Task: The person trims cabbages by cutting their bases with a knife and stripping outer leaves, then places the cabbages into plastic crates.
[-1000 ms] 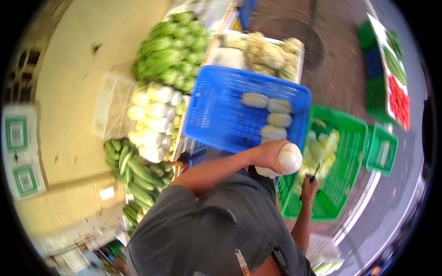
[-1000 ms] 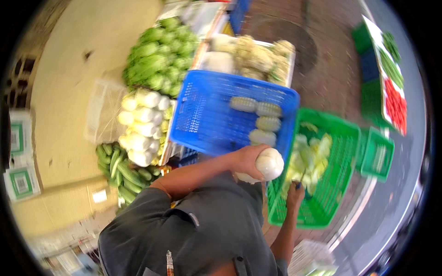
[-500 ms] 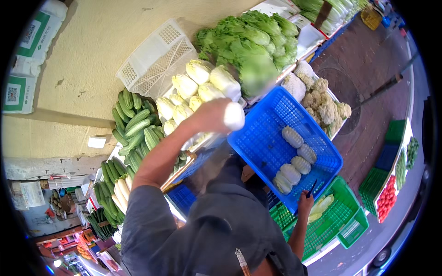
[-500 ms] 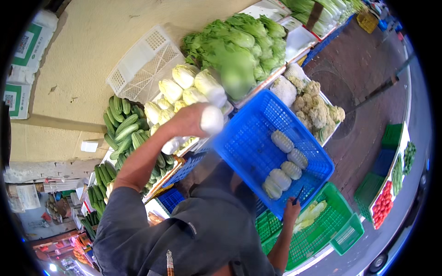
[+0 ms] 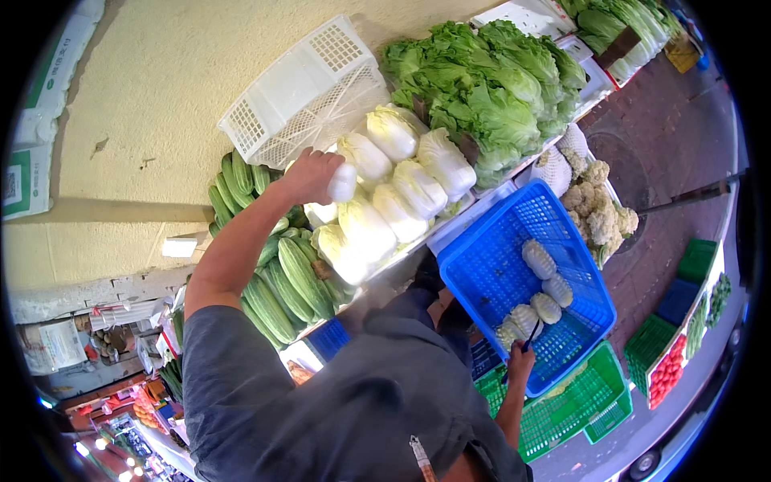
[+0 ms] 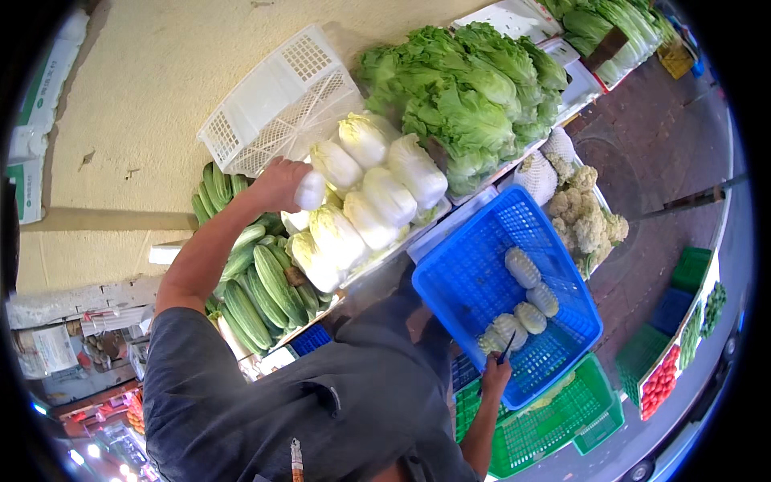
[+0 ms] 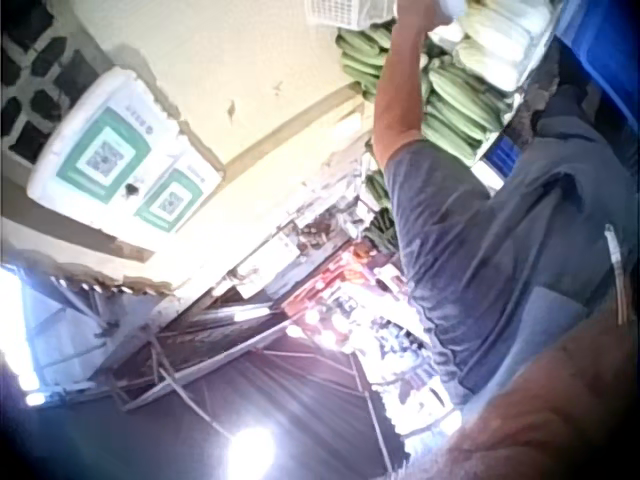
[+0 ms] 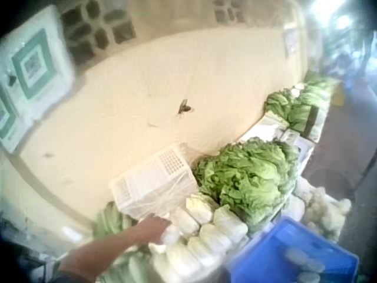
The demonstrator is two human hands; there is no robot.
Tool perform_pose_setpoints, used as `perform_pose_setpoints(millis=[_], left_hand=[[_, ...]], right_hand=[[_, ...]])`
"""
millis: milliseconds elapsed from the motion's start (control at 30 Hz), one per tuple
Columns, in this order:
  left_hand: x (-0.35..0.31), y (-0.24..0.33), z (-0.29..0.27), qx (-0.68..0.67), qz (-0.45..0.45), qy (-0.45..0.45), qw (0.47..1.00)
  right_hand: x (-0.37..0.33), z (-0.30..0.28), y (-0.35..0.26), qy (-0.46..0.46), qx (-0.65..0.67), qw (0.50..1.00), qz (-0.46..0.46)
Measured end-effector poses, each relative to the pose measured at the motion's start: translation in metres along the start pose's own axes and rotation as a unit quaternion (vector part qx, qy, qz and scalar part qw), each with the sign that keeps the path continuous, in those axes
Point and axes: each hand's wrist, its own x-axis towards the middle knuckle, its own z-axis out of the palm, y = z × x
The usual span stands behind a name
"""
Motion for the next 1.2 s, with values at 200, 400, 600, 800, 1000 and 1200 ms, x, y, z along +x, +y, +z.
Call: perform_pose_setpoints(millis=[200, 400, 600, 800, 1000, 1200], left_hand=[[0.02, -0.021, 0.044, 0.07, 0.038, -0.015, 0.997], [0.002, -0.027, 0.072, 0.088, 0.079, 0.002, 0.993], [0.014, -0.051, 0.122, -0.309, -0.194, 0.169, 0.916], [0.028, -0.042, 0.111, -0.266, -0.198, 0.374, 0.866], [0.045, 0.171, 0.02, -0.583, -0.009, 0.239, 0.777], [0.12, 0.376, 0.125, -0.396, 0.239, -0.01, 0.887]], right_hand=[[0.002, 0.023, -0.022, -0.006, -0.009, 1.0, 0.025], [-0.004, 0.035, -0.029, -0.025, -0.058, 0.998, 0.015], [0.006, 0.043, -0.018, -0.033, -0.069, 0.996, -0.039], [-0.001, 0.027, -0.031, 0.022, -0.079, 0.996, -0.032], [-0.029, 0.007, 0.001, 0.062, -0.035, 0.995, 0.075], [-0.061, -0.007, 0.037, 0.118, 0.039, 0.991, 0.058]])
